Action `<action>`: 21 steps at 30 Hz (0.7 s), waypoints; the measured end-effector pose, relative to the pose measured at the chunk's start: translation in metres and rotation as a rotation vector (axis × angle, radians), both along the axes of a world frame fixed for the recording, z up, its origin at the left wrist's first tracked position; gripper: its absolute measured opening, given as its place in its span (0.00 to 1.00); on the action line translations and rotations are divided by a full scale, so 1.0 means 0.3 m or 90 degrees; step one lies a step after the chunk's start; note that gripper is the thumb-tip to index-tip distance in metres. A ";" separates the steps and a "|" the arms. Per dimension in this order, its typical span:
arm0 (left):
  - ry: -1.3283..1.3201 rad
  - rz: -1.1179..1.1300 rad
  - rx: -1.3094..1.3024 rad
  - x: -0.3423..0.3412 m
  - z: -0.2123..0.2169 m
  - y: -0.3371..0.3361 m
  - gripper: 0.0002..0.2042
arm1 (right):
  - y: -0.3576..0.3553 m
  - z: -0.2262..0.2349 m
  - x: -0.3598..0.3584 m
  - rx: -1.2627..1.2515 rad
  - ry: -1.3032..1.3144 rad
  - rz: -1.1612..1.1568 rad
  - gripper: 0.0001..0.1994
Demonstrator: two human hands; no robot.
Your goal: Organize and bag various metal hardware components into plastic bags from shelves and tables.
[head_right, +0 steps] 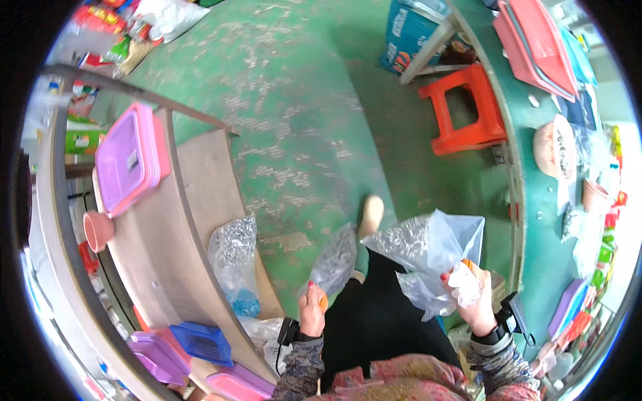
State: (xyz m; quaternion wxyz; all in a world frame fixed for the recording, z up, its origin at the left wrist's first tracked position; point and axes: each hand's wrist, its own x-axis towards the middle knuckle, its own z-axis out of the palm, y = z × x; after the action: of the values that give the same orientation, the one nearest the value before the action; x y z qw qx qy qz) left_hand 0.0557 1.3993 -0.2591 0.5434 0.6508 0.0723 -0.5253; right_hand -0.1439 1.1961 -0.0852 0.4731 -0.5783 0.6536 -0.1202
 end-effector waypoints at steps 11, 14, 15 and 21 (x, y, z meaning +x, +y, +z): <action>-0.046 -0.196 -0.196 0.240 0.748 -0.952 0.20 | -0.503 0.274 0.025 -0.042 -0.159 -0.062 0.02; -0.110 -0.193 -0.191 0.363 0.916 -1.182 0.21 | -0.689 0.321 0.110 -0.059 -0.152 -0.024 0.03; -0.111 -0.213 -0.211 0.426 0.954 -1.253 0.21 | -0.740 0.306 0.133 -0.060 -0.179 -0.040 0.03; -0.067 -0.351 -0.360 0.790 1.118 -1.776 0.21 | -1.264 0.397 0.446 -0.049 -0.212 -0.125 0.05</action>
State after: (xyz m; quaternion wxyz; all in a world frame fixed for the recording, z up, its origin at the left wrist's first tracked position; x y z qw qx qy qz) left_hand 0.2928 0.8664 0.0764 0.5425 0.4963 -0.2806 -0.6169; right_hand -0.0102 0.8168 0.0340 0.5381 -0.5014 0.6147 -0.2849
